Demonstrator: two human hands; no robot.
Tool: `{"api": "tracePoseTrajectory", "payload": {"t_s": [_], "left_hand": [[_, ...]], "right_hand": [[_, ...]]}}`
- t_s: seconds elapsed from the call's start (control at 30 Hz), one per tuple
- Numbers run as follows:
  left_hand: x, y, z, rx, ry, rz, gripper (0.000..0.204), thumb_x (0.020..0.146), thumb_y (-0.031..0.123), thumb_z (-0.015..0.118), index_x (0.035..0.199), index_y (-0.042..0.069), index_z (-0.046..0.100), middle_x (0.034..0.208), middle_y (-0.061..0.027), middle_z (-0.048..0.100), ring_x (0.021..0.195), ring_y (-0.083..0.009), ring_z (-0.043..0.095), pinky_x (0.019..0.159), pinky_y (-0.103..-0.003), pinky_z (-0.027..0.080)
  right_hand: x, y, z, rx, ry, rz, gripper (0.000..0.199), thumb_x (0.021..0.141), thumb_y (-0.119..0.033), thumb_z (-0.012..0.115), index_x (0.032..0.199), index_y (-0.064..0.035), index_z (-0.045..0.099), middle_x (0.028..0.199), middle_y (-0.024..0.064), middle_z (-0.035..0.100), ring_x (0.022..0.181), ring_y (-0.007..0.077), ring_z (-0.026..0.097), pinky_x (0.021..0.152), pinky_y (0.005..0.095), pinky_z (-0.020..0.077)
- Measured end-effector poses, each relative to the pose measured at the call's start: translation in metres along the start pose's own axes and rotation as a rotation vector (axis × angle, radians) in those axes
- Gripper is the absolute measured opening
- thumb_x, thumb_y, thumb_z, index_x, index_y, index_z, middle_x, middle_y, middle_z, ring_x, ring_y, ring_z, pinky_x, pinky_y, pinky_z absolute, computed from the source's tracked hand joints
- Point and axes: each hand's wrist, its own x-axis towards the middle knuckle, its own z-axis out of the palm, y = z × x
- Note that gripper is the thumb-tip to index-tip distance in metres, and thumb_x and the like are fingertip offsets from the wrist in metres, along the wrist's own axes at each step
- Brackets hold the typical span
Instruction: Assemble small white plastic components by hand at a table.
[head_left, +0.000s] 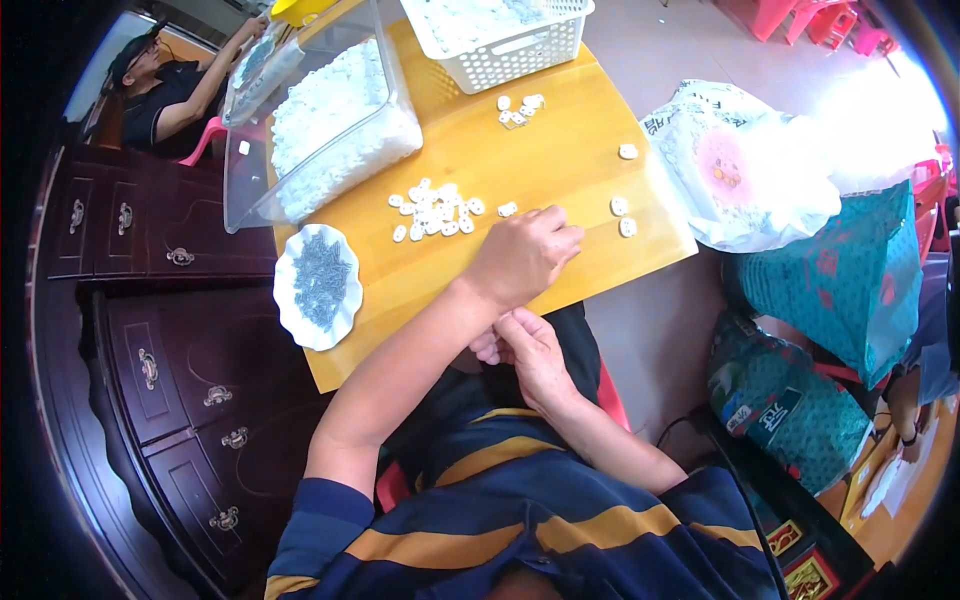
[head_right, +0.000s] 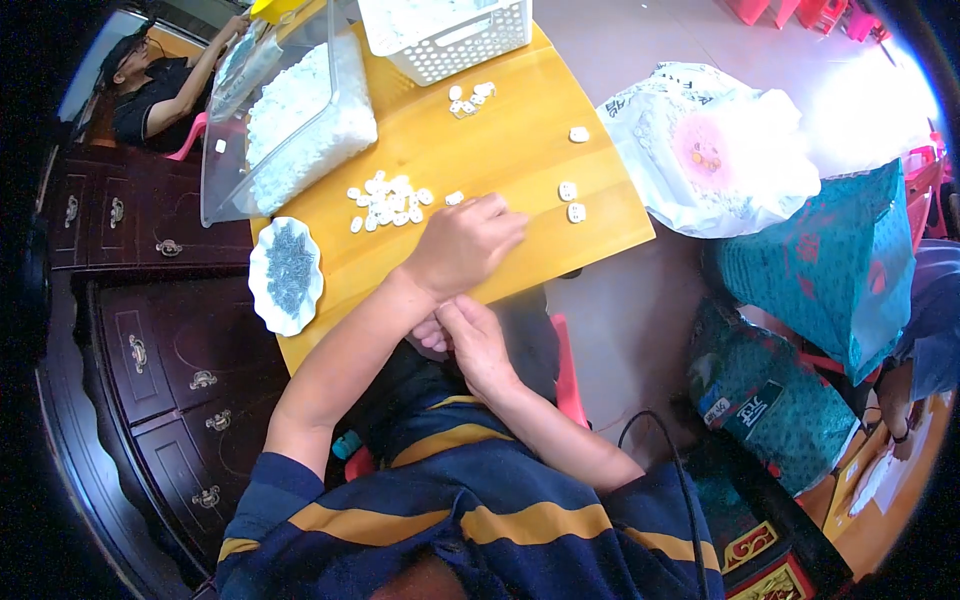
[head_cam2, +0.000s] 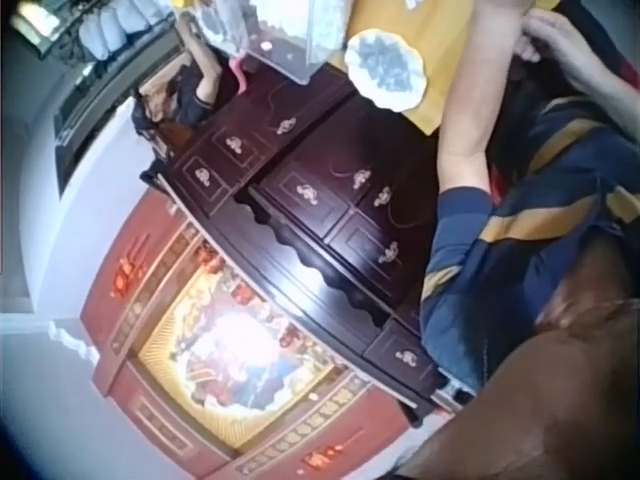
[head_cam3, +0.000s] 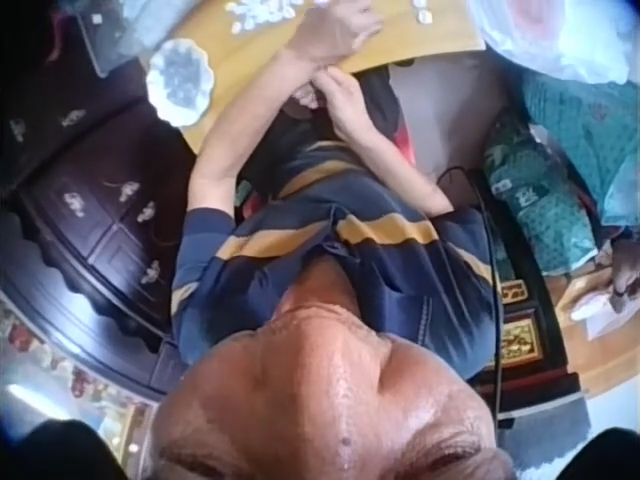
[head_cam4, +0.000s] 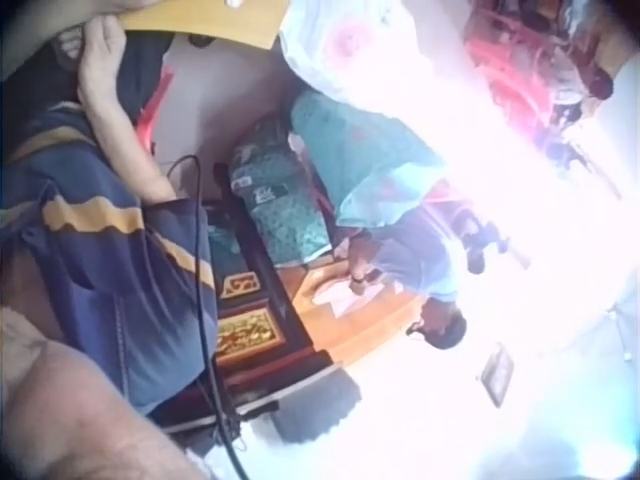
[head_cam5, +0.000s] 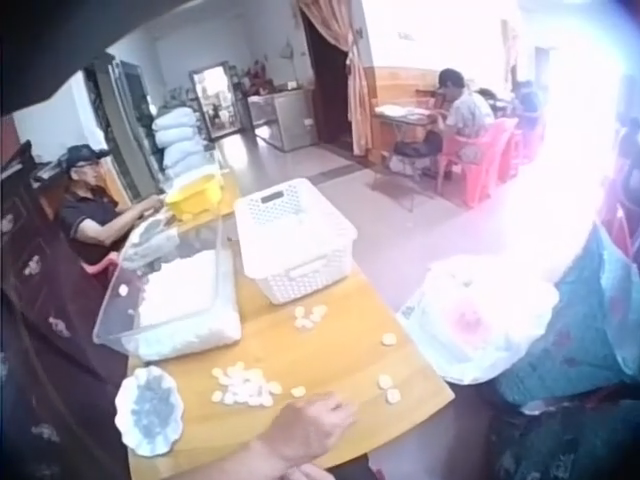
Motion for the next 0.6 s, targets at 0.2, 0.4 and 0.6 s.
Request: {"api": "tracePoseTrajectory", "payload": {"t_s": [0.2, 0.4, 0.6], "left_hand": [[-0.063, -0.015, -0.036, 0.023, 0.011, -0.198, 0.012, 0.084, 0.015, 0.071, 0.095, 0.011, 0.07, 0.08, -0.0063, 0.062, 0.07, -0.0255, 0.066, 0.06, -0.038, 0.054], [-0.087, -0.016, -0.055, 0.16, 0.114, -0.44, 0.019, 0.083, 0.014, 0.073, 0.102, 0.01, 0.07, 0.082, -0.0067, 0.063, 0.072, -0.0267, 0.067, 0.062, -0.038, 0.054], [-0.046, -0.019, -0.046, 0.183, 0.196, -0.334, 0.023, 0.084, 0.016, 0.072, 0.105, 0.009, 0.068, 0.085, -0.0064, 0.061, 0.076, -0.0263, 0.067, 0.064, -0.038, 0.055]], "right_hand": [[-0.001, -0.003, 0.002, -0.002, -0.017, 0.021, 0.023, 0.103, -0.023, 0.052, 0.094, -0.0066, 0.064, 0.083, 0.0061, 0.071, 0.072, 0.0101, 0.064, 0.068, 0.0231, 0.0508], [-0.001, -0.006, 0.003, -0.024, -0.01, 0.008, 0.021, 0.104, -0.023, 0.051, 0.096, -0.0061, 0.063, 0.085, 0.0069, 0.071, 0.072, 0.011, 0.064, 0.069, 0.0239, 0.0509], [-0.001, -0.006, 0.003, -0.046, -0.026, -0.01, 0.021, 0.103, -0.022, 0.052, 0.096, -0.0057, 0.062, 0.086, 0.0073, 0.07, 0.073, 0.0116, 0.064, 0.07, 0.025, 0.0511]]}}
